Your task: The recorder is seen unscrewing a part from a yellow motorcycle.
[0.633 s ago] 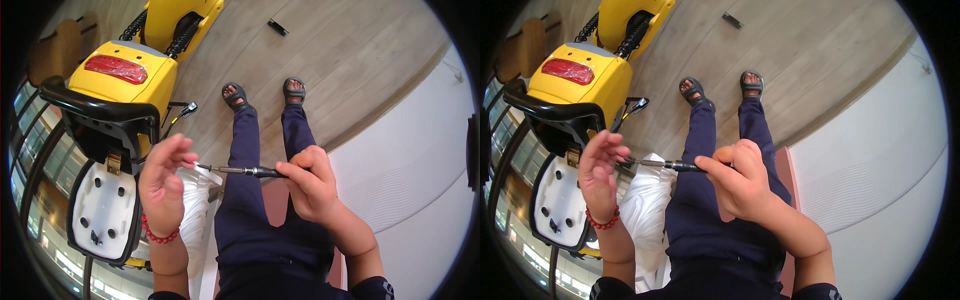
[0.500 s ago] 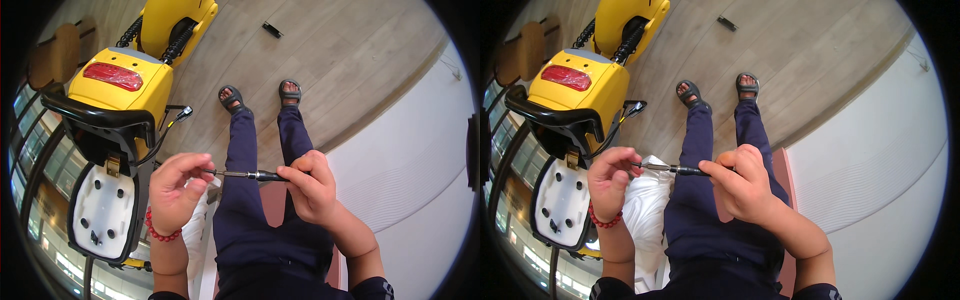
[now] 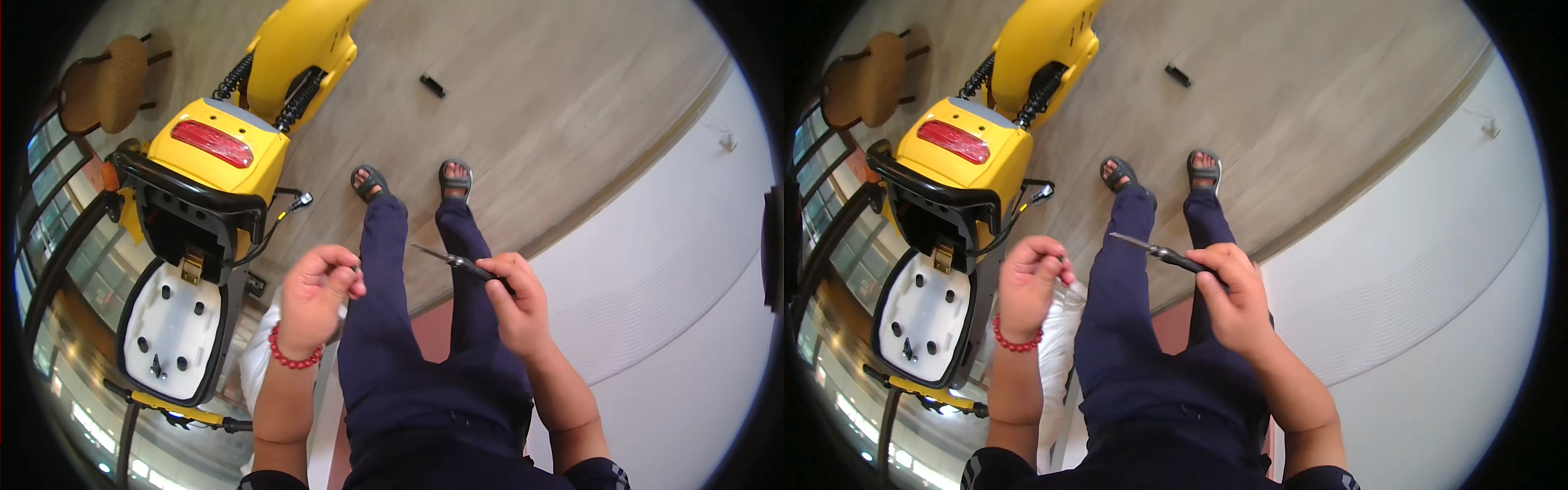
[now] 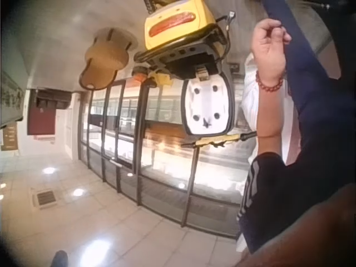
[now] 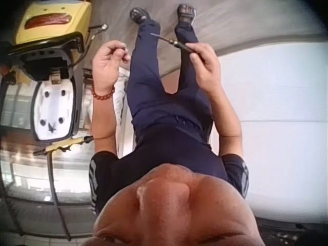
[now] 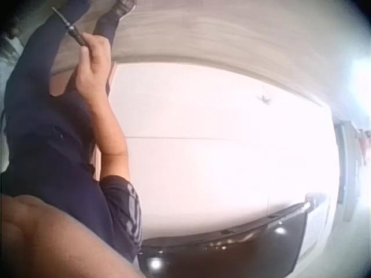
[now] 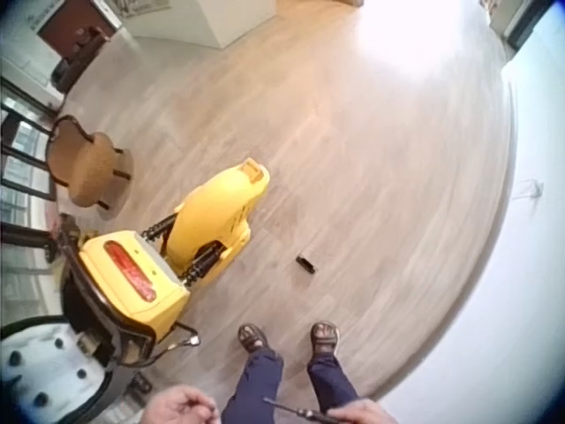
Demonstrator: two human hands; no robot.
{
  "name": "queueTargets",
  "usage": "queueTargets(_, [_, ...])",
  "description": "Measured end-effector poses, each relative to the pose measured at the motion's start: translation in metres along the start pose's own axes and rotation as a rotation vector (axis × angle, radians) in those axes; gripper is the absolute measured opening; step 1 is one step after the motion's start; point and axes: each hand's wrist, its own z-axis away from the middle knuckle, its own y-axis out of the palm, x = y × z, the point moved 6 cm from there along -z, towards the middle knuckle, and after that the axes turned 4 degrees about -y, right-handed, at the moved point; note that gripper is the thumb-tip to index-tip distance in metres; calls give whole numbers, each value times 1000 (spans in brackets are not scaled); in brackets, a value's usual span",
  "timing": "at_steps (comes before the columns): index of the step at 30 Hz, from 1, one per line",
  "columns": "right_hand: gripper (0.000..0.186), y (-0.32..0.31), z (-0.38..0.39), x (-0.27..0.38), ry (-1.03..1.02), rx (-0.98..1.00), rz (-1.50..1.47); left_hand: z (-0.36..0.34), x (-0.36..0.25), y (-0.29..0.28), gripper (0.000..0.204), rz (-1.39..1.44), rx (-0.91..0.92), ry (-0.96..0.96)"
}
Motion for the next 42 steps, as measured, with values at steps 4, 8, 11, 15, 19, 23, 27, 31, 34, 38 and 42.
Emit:
queueTargets(4, [27, -7, 4, -31, 474, -4, -825, 0, 12, 28, 10, 36, 123, -64])
queueTargets(8, [30, 6, -24, -2, 532, 141, -1057, -9, 18, 54, 10, 63, 225, -84])
queueTargets(11, [27, 32, -48, 14, 583, 325, -919, -26, 12, 51, 7, 161, 193, -107])
queueTargets(15, [25, 66, -88, 37, 568, 298, -647, -48, -2, 38, 9, 304, 130, -91])
queueTargets(19, [20, 89, -127, 51, 412, 409, -233, -63, -19, 12, 10, 420, 37, -61])
queueTargets(23, [19, 98, -159, 62, 417, 421, -66, -78, -35, 0, 7, 541, -17, -36])
queueTargets(27, [13, 95, -197, 79, 294, 588, 203, -92, -46, 2, 6, 572, -52, -22])
queueTargets(31, [8, 87, -225, 82, 328, 657, 171, -109, -65, 10, 5, 526, -90, -11])
queueTargets(34, [10, 77, -248, 83, 504, 645, 16, -125, -81, 20, 10, 570, -92, 19])
queueTargets(38, [15, 62, -303, 106, 339, 804, 225, -152, -109, 30, 14, 619, -187, -2])
queueTargets(42, [11, -8, -364, 113, 290, 722, 250, -181, -149, 46, 16, 720, -382, 3])
